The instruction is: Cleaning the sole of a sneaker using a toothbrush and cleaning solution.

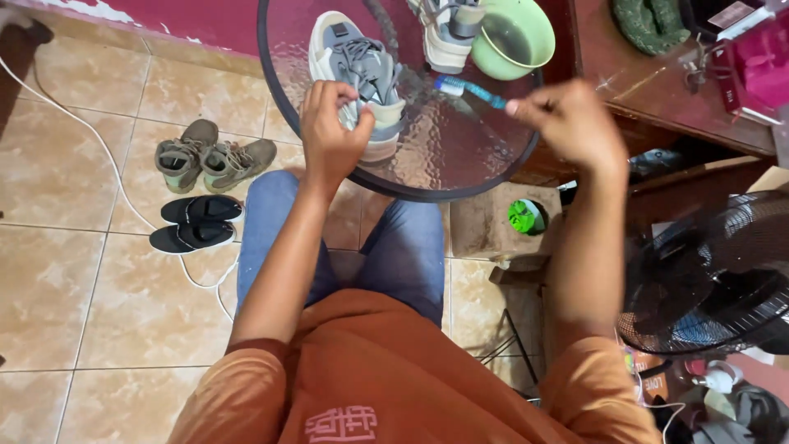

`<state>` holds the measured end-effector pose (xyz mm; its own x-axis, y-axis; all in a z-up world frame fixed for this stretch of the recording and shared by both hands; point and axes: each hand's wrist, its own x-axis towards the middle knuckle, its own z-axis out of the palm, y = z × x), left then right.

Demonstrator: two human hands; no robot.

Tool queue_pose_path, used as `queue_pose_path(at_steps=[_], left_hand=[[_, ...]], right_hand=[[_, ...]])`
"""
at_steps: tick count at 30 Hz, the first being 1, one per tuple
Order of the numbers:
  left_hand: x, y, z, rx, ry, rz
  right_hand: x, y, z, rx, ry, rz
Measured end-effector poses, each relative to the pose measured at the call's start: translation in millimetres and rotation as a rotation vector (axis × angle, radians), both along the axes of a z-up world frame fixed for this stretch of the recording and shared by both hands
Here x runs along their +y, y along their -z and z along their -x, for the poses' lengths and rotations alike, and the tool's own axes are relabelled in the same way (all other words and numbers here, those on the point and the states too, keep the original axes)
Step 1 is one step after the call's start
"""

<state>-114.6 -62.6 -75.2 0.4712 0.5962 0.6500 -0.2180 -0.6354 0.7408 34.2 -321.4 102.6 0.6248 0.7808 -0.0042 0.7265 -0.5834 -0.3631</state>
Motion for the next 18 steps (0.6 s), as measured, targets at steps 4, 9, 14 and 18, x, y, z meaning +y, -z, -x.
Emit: queue_pose_path(at_steps=[4,9,14,18], left_hand=[[6.1,10.0,-7.5,0.134,0.192,-0.071],[24.8,37.0,-27.4,0.411,0.368,0.327],[25.9,39.8,-33.4,0.452,0.328,0.345],[23.3,34.7,-36.2,0.453,0.335,0.288]], right_hand=[[-3.5,86.1,9.9,0.201,0.123,-0.295],[28.9,158.3,11.3,0.103,0.009,-0.560],[31.4,169.6,21.6,-0.086,0.078,-0.710],[34.2,166.8,29.3,-0.139,-0.085,-0.643]])
